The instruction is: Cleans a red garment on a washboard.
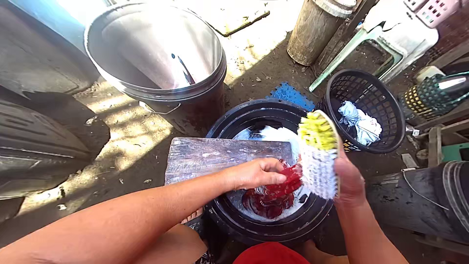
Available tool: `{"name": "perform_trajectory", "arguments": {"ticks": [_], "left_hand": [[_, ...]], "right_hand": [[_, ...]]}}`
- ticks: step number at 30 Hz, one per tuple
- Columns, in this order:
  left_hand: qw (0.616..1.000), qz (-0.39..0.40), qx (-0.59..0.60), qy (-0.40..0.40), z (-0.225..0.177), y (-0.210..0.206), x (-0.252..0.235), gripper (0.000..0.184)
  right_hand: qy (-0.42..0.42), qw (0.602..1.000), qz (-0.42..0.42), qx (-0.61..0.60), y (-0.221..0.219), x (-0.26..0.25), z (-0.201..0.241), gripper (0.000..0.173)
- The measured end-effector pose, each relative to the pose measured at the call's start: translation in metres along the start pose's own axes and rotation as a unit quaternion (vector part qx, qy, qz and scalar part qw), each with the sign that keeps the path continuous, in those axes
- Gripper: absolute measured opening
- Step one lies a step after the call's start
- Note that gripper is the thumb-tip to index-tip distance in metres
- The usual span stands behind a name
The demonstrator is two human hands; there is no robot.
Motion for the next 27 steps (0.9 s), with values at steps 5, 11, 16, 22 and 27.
{"name": "perform_trajectory", "arguments": {"ticks": [5, 11, 16, 22, 27], "left_hand": [[0.912, 0.141, -0.369, -0.108, 0.016, -0.042, -0.002, 0.036], [0.778, 0.039, -0.561, -0.280, -0.065, -0.025, 0.056, 0.044], [0.732, -0.035, -0.623, -0.273, -0.092, 0.001, 0.084, 0.046], [0.816, 0.004, -0.578, -0.007, 0.079, 0.081, 0.033, 0.025], [0.838, -0.024, -0.545, -0.022, 0.098, 0.082, 0.043, 0.029]], "right_hand": [[0.081, 0.983, -0.029, -0.162, 0.009, 0.031, 0.082, 0.059], [0.179, 0.979, -0.086, -0.038, 0.086, 0.061, 0.098, 0.062], [0.010, 0.980, -0.187, 0.059, 0.133, 0.021, -0.026, 0.086], [-0.351, 0.829, -0.279, 0.335, 0.188, 0.023, -0.228, 0.083], [-0.399, 0.727, -0.258, 0.496, 0.222, 0.061, -0.271, 0.089]]}}
Point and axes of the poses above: each hand's wrist, its own x-axis away from the middle knuckle, its own y-axis out of the back of the hand, z = x × y, the point moved 10 cm from there along -x, towards the middle knuckle, and after that the axes turned 12 degrees about x, right-handed, at the moved point
